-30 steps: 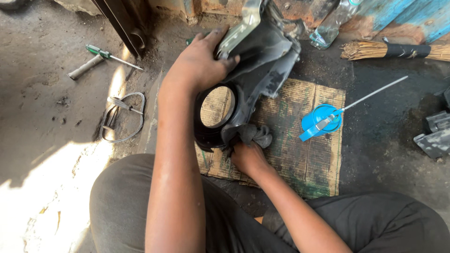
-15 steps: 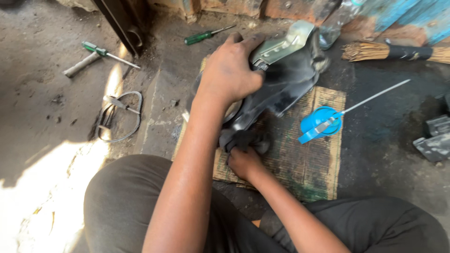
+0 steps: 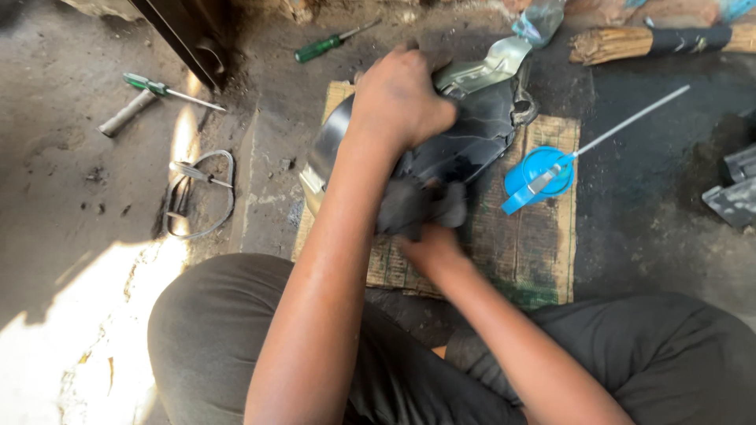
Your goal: The person sits on the floor and cleans a black mechanical part using a grey cloth. They wipe the exterior and interior surfaces, rotate the part to access different areas, and use a blue spray bottle to apply liquid to the cloth for cleaning.
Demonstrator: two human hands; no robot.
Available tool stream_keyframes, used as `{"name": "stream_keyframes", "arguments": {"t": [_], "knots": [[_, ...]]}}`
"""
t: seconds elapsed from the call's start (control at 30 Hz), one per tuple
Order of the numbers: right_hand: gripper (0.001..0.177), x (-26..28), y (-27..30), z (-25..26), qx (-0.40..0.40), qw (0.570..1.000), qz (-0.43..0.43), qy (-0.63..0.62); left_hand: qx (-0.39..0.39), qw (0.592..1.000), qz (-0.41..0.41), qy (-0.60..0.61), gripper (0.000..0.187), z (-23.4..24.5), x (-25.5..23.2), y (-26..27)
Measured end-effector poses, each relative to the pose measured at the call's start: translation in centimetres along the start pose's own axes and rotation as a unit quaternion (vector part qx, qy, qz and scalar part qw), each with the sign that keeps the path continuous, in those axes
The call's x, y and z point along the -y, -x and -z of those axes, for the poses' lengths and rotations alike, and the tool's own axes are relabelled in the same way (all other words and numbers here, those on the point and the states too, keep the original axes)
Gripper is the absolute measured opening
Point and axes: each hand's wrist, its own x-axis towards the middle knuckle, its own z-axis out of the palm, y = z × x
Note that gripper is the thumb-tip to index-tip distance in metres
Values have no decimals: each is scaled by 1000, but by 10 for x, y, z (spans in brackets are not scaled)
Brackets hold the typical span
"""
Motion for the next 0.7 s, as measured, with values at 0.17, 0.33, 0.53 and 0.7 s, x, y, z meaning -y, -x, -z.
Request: {"name": "stream_keyframes", "arguments": {"t": [0.17, 0.33, 0.53, 0.7], "knots": [[37, 42, 33, -29, 51, 957, 141, -248, 27, 999, 19, -1, 47, -1, -7, -4], [32, 49, 26, -17, 100, 950, 116, -273, 23, 998, 57, 21, 39, -2, 6, -8], [25, 51, 2, 39, -56, 985, 135, 97, 2, 1000, 18, 17, 47, -2, 9, -11], [23, 87, 30, 62, -335, 915, 209, 88, 46, 996, 70, 1, 43, -4, 6, -9]]}}
